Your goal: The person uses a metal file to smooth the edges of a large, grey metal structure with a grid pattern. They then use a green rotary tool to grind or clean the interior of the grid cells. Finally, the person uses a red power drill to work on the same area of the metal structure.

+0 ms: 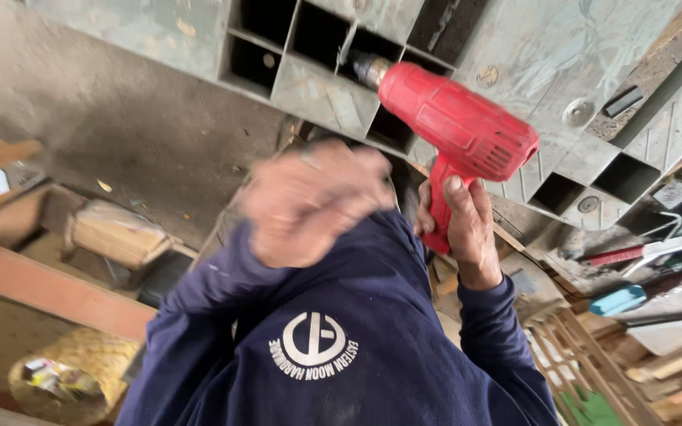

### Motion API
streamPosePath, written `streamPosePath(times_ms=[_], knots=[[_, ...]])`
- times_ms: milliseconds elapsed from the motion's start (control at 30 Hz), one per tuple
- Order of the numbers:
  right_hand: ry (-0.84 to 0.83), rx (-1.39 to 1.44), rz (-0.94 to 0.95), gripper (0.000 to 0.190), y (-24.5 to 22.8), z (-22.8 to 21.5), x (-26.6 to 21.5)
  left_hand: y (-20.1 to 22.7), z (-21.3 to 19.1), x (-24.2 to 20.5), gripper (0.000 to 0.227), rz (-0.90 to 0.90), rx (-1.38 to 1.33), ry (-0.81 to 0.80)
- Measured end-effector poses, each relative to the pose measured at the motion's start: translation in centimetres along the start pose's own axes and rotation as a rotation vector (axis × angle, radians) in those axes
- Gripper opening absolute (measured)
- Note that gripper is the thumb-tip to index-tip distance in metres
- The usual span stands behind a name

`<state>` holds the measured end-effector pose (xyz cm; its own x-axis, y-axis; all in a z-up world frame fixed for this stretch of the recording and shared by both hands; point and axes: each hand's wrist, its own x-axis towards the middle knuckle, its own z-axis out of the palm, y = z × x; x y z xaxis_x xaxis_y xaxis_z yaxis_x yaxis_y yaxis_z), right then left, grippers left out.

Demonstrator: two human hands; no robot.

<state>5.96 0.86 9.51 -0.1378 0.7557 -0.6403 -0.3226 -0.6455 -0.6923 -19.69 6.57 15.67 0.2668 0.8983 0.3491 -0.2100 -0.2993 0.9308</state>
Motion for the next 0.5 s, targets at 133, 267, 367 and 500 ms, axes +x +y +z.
streamPosePath(times_ms=[133, 267, 367, 500], knots=[[-0.014, -0.056, 0.014, 0.065, 0.2, -1.5, 0.3, 6.4, -2.4, -0.4, 0.023, 0.14, 0.025, 0.022], [-0.058, -0.063, 0.024, 0.064, -0.5, -2.2, 0.7, 9.0, -1.3, -1.5, 0.022, 0.178, 0.149, 0.083], [-0.088, -0.078, 0.024, 0.063, -0.8, -3.1, 0.9, 9.0, -0.1, -2.7, 0.022, 0.179, 0.178, 0.13], [-0.12, -0.121, 0.023, 0.064, -0.9, -3.6, 0.9, 9.2, 2.4, -4.0, 0.023, 0.178, 0.241, 0.217]])
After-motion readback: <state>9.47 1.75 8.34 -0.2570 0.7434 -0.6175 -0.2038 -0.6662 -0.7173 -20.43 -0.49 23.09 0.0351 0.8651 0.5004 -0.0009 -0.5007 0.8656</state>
